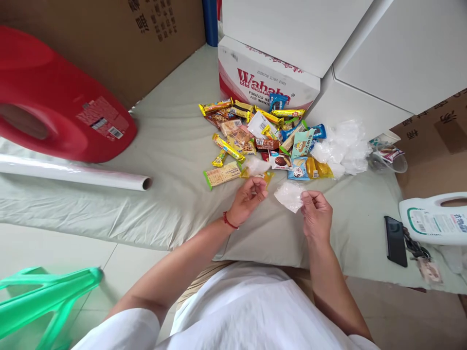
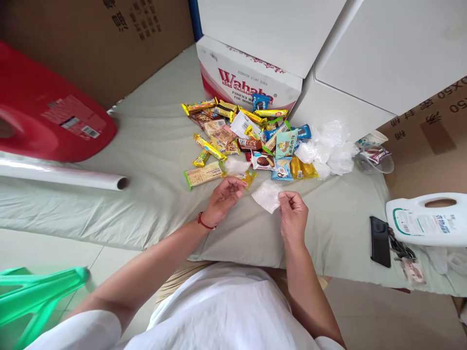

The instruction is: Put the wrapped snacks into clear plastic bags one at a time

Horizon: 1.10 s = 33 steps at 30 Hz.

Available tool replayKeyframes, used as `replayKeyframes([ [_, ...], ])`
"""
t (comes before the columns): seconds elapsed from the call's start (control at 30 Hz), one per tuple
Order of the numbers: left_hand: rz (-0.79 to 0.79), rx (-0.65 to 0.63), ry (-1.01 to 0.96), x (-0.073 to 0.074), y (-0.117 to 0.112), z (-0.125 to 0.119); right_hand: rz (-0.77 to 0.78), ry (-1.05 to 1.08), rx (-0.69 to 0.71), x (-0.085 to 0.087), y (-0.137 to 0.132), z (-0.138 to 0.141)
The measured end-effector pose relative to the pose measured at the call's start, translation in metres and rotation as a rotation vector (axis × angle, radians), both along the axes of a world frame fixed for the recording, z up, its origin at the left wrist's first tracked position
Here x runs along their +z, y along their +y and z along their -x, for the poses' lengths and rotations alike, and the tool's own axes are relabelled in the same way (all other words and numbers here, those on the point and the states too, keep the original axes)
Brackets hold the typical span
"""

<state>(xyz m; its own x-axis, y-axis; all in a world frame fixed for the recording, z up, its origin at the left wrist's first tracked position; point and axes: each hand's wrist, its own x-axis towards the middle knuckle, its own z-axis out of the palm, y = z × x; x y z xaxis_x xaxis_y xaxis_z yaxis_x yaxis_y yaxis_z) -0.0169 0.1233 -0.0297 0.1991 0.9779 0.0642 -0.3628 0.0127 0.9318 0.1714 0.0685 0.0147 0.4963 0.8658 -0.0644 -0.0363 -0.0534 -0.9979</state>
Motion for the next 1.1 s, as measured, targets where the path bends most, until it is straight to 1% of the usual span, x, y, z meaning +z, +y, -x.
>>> replayKeyframes([
  [0.07, 0.014, 0.0, 0.06, 0.001, -0.002, -0.002, 0.008, -0.004, 0.07, 0.004, -0.001, 0.007],
  [0.1, 0.043, 0.036, 0.082, 0.002, -0.002, -0.003, 0.0, -0.001, 0.076, 0.007, 0.0, 0.01],
  [0.13, 0.071, 0.091, 0.102, 0.002, -0.002, -0.004, -0.03, -0.007, 0.043, 0.012, 0.001, 0.011],
  [0.23, 0.086, 0.295, 0.162, 0.004, 0.0, -0.001, -0.237, -0.032, -0.183, 0.035, 0.014, -0.002],
  [0.27, 0.066, 0.354, 0.177, 0.005, 0.001, 0.001, -0.296, -0.02, -0.227, 0.045, 0.019, -0.009],
  [0.3, 0.045, 0.385, 0.174, 0.006, 0.001, 0.003, -0.326, 0.014, -0.231, 0.053, 0.024, -0.018],
  [0.33, 0.038, 0.371, 0.15, 0.008, 0.0, 0.005, -0.321, 0.075, -0.199, 0.06, 0.028, -0.025],
  [0.37, 0.056, 0.304, 0.103, 0.011, -0.001, 0.006, -0.284, 0.155, -0.142, 0.065, 0.031, -0.031],
  [0.4, 0.102, 0.191, 0.035, 0.013, -0.002, 0.007, -0.223, 0.247, -0.071, 0.067, 0.031, -0.033],
  [0.47, 0.254, -0.096, -0.13, 0.017, -0.005, 0.007, -0.063, 0.415, 0.079, 0.06, 0.026, -0.027],
  [0.53, 0.403, -0.337, -0.267, 0.019, -0.008, 0.004, 0.11, 0.509, 0.196, 0.042, 0.014, -0.009],
  [0.57, 0.446, -0.416, -0.298, 0.018, -0.009, 0.003, 0.185, 0.525, 0.229, 0.031, 0.008, 0.003],
  [0.6, 0.464, -0.46, -0.296, 0.017, -0.01, 0.001, 0.24, 0.523, 0.247, 0.019, 0.001, 0.014],
  [0.63, 0.462, -0.467, -0.268, 0.015, -0.01, 0.0, 0.27, 0.501, 0.248, 0.009, -0.005, 0.025],
  [0.67, 0.447, -0.444, -0.224, 0.013, -0.01, -0.002, 0.272, 0.459, 0.232, 0.0, -0.01, 0.033],
  [0.7, 0.425, -0.407, -0.174, 0.011, -0.01, -0.003, 0.249, 0.401, 0.204, -0.006, -0.014, 0.038],
  [0.77, 0.381, -0.343, -0.092, 0.007, -0.008, -0.004, 0.171, 0.273, 0.134, -0.014, -0.018, 0.041],
  [0.87, 0.364, -0.327, -0.048, 0.005, -0.006, -0.005, 0.052, 0.173, 0.004, -0.011, -0.018, 0.028],
  [0.97, 0.345, -0.269, -0.063, 0.005, -0.003, -0.004, -0.064, 0.202, -0.119, -0.001, -0.018, 0.007],
  [1.03, 0.273, -0.215, -0.101, 0.007, -0.002, -0.002, -0.117, 0.232, -0.149, 0.005, -0.02, -0.004],
  [1.1, 0.218, -0.199, -0.169, 0.008, -0.002, 0.001, -0.13, 0.243, -0.119, 0.008, -0.025, -0.01],
])
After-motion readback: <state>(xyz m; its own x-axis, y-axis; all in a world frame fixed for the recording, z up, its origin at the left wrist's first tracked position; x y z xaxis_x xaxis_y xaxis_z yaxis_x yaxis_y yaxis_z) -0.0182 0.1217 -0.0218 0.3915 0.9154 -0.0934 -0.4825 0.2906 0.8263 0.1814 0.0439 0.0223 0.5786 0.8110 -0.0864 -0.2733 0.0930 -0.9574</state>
